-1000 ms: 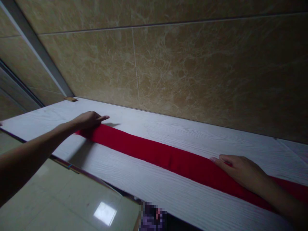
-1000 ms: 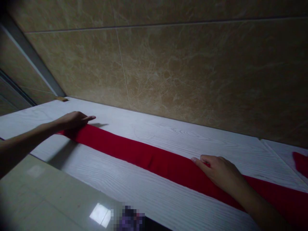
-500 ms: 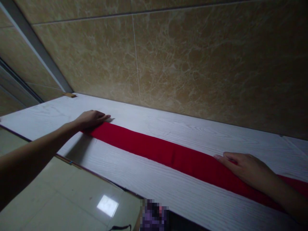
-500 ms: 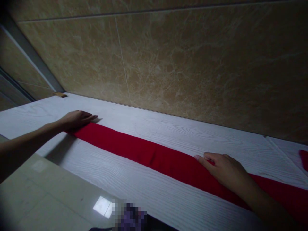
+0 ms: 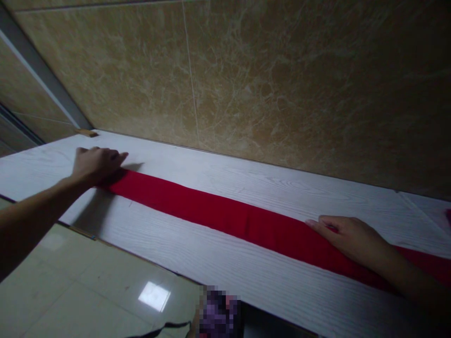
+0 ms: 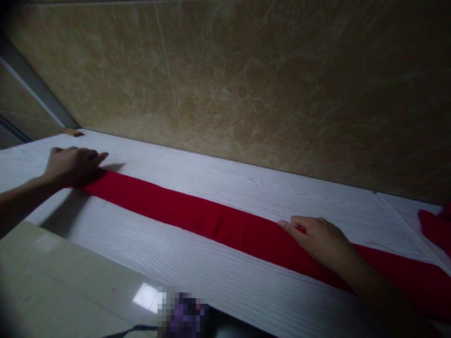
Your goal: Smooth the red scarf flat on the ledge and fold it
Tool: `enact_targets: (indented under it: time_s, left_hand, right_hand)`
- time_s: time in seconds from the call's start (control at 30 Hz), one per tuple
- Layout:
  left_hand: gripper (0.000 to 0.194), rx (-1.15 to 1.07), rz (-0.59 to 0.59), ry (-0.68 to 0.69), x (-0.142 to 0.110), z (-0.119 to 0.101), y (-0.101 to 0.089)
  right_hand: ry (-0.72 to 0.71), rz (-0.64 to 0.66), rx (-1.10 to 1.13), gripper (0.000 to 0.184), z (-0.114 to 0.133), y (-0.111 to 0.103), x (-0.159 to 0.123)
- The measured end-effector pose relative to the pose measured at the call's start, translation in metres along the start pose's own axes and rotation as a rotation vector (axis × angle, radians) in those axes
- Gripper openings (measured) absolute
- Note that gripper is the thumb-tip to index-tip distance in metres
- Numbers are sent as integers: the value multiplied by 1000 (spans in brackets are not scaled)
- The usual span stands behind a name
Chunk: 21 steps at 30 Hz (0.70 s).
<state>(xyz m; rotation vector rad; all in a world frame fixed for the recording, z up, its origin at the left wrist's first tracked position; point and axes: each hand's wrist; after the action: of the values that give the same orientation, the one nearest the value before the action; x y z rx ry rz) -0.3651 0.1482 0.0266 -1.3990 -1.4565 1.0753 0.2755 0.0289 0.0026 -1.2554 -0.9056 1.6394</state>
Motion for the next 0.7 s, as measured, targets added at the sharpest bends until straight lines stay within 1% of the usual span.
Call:
enact_targets:
  time_s: [0.07, 0.1, 0.13, 0.17, 0.23, 0.3, 0.37, 0.47, 0.6, 0.7]
  left_hand:
    - [96, 77, -193, -94, -5, -10, 0]
    - [98, 108, -233, -113, -7, -16, 1]
    - [99, 114, -198, -82, -10, -22, 4]
    - [98, 112, -137, -28, -12, -28, 7]
    - [97, 104, 13, 75, -16, -36, 18]
    - [94, 83, 150, 99, -20, -39, 29]
    - [93, 61, 229, 82, -24, -38, 39]
    - [90, 89, 266, 85, -27, -36, 45]
    - [77, 206, 292, 109, -27, -32, 46]
    - [73, 251, 314, 109, -26, -31, 46]
  right_hand:
    - [-8, -12, 0, 58, 0, 0, 0]
    - [-11, -24, 2, 59, 0, 1, 0]
    - [-15, -33, 7, 60, 0, 1, 0]
    - [-20, -39, 11, 61, 0, 1, 0]
    - [-29, -45, 12, 61, 0, 0, -1]
    - [-27, -37, 12, 60, 1, 0, -1]
    - [-13, -24, 13, 59, 1, -1, -2]
    - [-28, -37, 18, 58, 2, -1, -3]
    - [-52, -67, 20, 61, 2, 0, -4]
    - [-42, -82, 17, 61, 3, 1, -4]
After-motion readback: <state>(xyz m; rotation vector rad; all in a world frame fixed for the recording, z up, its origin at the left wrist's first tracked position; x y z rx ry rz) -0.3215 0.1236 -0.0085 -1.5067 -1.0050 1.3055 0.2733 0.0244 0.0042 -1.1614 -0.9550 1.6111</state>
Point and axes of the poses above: each hand's wrist, its own x-axis towards the middle knuckle, its own y-axis out of the palm, z = x × y, and after that the axes turned 14 degrees about z, right-handed
